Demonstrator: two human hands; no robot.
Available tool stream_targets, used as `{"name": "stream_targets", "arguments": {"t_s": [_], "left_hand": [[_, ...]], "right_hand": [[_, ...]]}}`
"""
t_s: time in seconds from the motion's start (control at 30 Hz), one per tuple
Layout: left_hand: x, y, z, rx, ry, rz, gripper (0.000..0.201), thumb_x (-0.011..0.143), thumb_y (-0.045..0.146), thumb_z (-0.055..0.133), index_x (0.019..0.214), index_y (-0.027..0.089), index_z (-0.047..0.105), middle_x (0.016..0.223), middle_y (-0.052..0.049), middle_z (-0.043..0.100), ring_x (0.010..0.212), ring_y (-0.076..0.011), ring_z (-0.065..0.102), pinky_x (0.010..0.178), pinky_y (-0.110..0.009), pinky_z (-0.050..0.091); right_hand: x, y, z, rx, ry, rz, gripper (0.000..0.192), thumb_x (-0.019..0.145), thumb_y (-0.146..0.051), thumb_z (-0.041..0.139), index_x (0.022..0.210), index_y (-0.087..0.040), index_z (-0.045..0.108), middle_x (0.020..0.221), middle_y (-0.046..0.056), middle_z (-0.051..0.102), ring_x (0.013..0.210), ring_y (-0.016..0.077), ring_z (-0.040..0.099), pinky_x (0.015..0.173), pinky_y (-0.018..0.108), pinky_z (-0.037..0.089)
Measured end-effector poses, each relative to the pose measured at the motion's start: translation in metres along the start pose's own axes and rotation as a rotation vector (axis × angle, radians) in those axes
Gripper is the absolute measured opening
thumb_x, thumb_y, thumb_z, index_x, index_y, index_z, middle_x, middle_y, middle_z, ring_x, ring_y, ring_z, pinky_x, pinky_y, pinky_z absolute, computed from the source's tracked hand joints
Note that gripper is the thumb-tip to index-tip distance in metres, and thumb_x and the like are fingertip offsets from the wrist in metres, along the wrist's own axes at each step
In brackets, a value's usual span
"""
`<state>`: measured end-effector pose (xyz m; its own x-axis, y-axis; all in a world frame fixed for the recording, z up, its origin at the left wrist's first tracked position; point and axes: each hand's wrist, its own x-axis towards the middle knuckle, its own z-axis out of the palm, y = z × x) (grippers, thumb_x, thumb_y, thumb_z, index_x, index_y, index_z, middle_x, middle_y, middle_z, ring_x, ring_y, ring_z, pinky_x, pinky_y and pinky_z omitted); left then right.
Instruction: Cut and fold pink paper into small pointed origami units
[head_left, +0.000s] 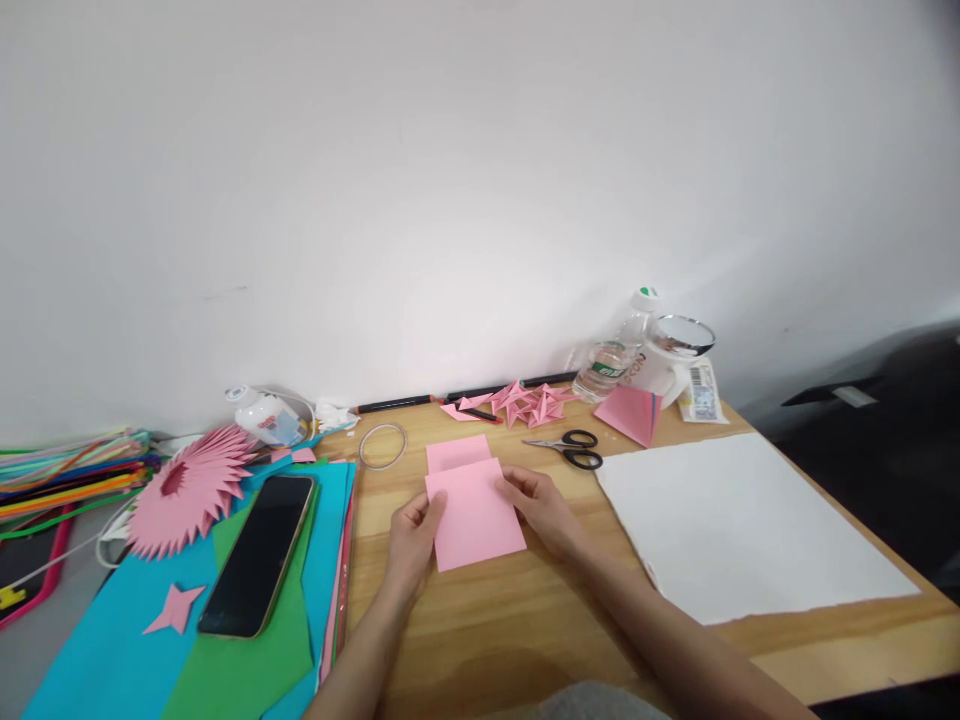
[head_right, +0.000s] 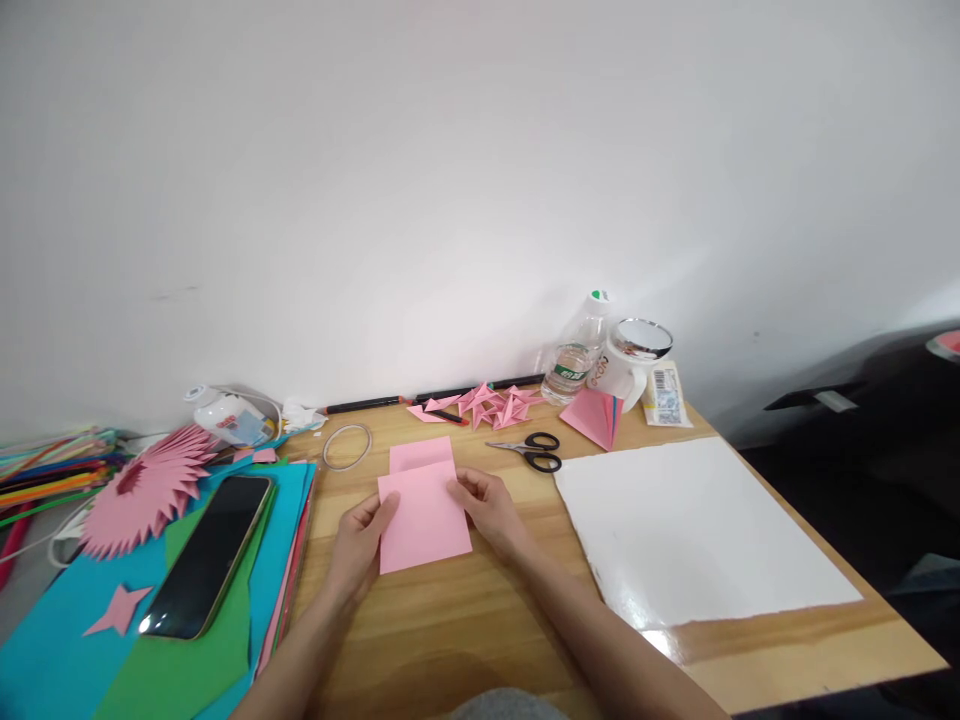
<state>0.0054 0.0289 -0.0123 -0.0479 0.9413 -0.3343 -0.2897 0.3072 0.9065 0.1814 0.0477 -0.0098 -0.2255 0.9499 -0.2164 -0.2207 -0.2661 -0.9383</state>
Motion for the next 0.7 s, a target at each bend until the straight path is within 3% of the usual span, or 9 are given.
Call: {"name": "stream_targets", "arguments": {"t_s": [0.2, 0.7], "left_hand": [[-0.0022, 0.0034, 0.0005, 0.001, 0.019, -0.005, 0.038, 0.060, 0.043, 0.078, 0.081, 0.012, 0.072, 0.069, -0.004, 0.069, 0.060, -0.0150, 0.061, 0.052, -0.021, 0.044], [-0.0036, 0.0077, 0.0024, 0.019, 0.006, 0.002, 0.039, 0.061, 0.043, 0.078, 0.084, 0.012, 0.072, 0.072, -0.006, 0.071, 0.060, -0.0151, 0.062, 0.050, -0.020, 0.045]], "right_hand": [[0.0000, 0.0041, -0.0028, -0.033, -0.041, -0.018, 0.036, 0.071, -0.050, 0.068, 0.071, -0.014, 0.064, 0.069, 0.001, 0.061, 0.058, 0.0120, 0.049, 0.054, 0.024, 0.035], [0.0016, 0.0079, -0.0042, 0.008, -0.124, -0.031, 0.037, 0.070, -0.047, 0.070, 0.087, -0.014, 0.068, 0.077, 0.004, 0.067, 0.064, 0.0159, 0.058, 0.058, 0.027, 0.043]]}}
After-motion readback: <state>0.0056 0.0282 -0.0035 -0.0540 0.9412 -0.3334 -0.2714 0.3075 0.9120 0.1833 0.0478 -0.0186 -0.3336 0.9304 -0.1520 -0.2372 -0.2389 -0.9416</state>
